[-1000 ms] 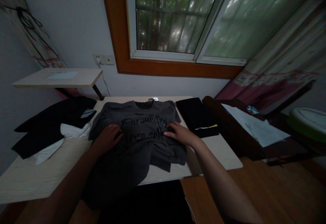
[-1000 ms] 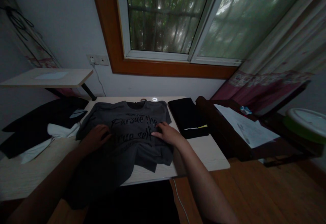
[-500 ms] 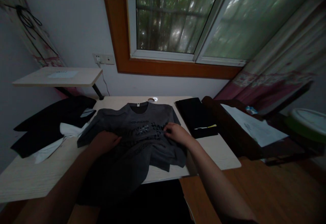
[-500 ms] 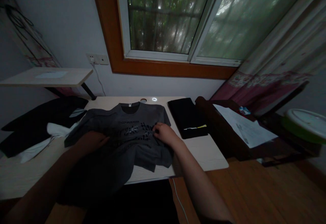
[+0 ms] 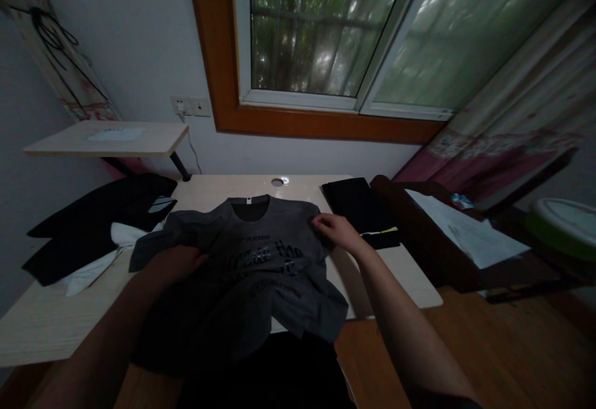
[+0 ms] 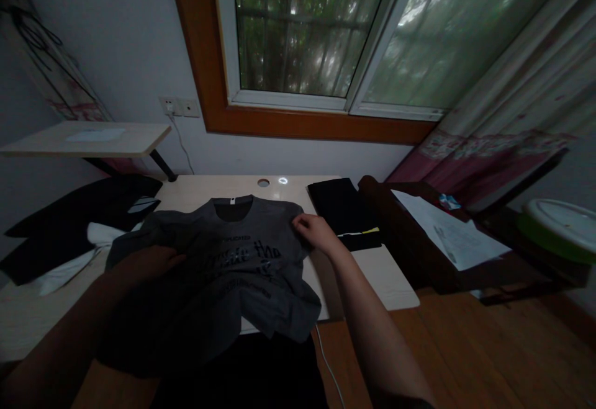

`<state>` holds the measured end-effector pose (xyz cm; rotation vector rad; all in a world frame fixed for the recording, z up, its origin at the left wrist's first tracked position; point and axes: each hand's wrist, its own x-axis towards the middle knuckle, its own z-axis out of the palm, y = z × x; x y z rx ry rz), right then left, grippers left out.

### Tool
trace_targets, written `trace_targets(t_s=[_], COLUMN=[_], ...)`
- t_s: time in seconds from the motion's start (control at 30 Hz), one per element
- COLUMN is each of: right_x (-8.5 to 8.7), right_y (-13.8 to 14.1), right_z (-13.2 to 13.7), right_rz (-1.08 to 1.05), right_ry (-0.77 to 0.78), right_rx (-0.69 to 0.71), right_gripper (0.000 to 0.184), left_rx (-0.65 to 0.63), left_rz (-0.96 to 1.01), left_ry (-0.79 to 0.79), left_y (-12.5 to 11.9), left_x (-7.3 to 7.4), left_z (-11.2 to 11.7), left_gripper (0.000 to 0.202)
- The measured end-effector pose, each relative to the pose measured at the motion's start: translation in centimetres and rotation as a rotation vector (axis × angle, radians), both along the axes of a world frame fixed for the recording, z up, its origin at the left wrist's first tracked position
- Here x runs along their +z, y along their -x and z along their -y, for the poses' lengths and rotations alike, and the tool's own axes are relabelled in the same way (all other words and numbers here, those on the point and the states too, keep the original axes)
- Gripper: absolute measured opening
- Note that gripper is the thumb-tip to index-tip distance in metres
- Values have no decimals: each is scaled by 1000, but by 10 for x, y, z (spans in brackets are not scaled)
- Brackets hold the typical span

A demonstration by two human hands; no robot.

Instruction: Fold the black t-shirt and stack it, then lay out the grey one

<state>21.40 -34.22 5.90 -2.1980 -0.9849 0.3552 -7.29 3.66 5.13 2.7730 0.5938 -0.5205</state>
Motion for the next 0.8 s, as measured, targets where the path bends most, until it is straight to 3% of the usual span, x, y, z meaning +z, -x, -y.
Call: trace_targets(t_s=[0.1,0.17,0.27,0.4,0.47,0.63,0.8], right_x=[-11,-20,-29,-33,-33,-25,-1], right_y=[-15,-17,-11,-3,0,7,-2], right_z=[2,1,-2,-9,-13,-23,-11], right_rz=[319,410,402,250,199,212,391], right_ry=[91,208,329,352,286,-101,-198], right_rx=[-243,-329,-365,-350,-268,-63,-224], right_gripper=[24,28,32,37,39,39,35], left_rx=[63,101,120,46,-12,-50,-12], left_rz=[13,43,148,342,430,568,613], left_ry=[-54,-140,-271,-356,-348,-269,-288], left_y=[-5,-7,-12,-21,-29,-47,-52], left_x=[8,16,26,28,21,-6,-29], left_z=[1,6,16,27,30,31,26], left_gripper=[55,54,49,36,31,32,36])
